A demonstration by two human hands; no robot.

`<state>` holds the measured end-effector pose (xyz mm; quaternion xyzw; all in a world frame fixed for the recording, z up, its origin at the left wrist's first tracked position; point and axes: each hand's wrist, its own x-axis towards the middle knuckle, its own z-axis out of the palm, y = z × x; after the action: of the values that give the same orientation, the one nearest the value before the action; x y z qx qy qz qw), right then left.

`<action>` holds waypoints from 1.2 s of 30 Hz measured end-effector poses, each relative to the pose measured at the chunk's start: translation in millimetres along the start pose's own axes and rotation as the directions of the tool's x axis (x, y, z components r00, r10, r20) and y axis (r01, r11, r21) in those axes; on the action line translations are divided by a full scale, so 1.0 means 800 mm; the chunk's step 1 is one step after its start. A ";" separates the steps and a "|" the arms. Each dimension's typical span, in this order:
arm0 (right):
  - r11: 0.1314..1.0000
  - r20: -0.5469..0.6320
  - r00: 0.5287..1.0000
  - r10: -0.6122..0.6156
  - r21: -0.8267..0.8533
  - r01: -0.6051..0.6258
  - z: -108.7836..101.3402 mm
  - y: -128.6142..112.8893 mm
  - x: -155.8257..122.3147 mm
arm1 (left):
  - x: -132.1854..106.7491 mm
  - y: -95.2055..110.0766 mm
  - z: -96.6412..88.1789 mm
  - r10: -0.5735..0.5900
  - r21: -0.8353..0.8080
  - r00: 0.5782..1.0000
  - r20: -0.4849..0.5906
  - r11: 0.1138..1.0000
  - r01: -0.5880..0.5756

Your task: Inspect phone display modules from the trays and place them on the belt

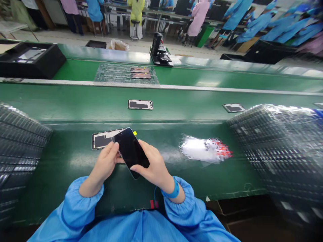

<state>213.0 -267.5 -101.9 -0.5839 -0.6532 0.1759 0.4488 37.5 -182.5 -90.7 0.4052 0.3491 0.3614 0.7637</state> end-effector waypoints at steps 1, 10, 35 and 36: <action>0.988 0.061 0.995 0.082 0.124 -0.089 -0.003 0.002 0.001 | 0.002 0.006 -0.003 -0.006 0.011 1.000 -0.023 1.000 0.007; 0.435 0.704 0.684 0.194 0.563 -0.703 -0.020 0.002 0.008 | 0.015 0.030 -0.042 -0.002 0.003 0.987 -0.160 1.000 0.003; 0.513 0.318 0.862 0.395 0.702 -0.494 -0.006 0.020 0.009 | 0.005 0.026 -0.010 -0.152 0.439 0.961 0.231 0.898 0.036; 0.513 0.346 0.858 0.381 0.692 -0.507 -0.005 0.020 0.010 | 0.009 0.031 -0.013 -0.148 0.337 0.966 0.214 0.939 0.069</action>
<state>226.7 -257.5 -108.7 -0.4710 -0.3760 0.5865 0.5411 25.5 -162.3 -75.2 0.5462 0.3330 0.2048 0.7408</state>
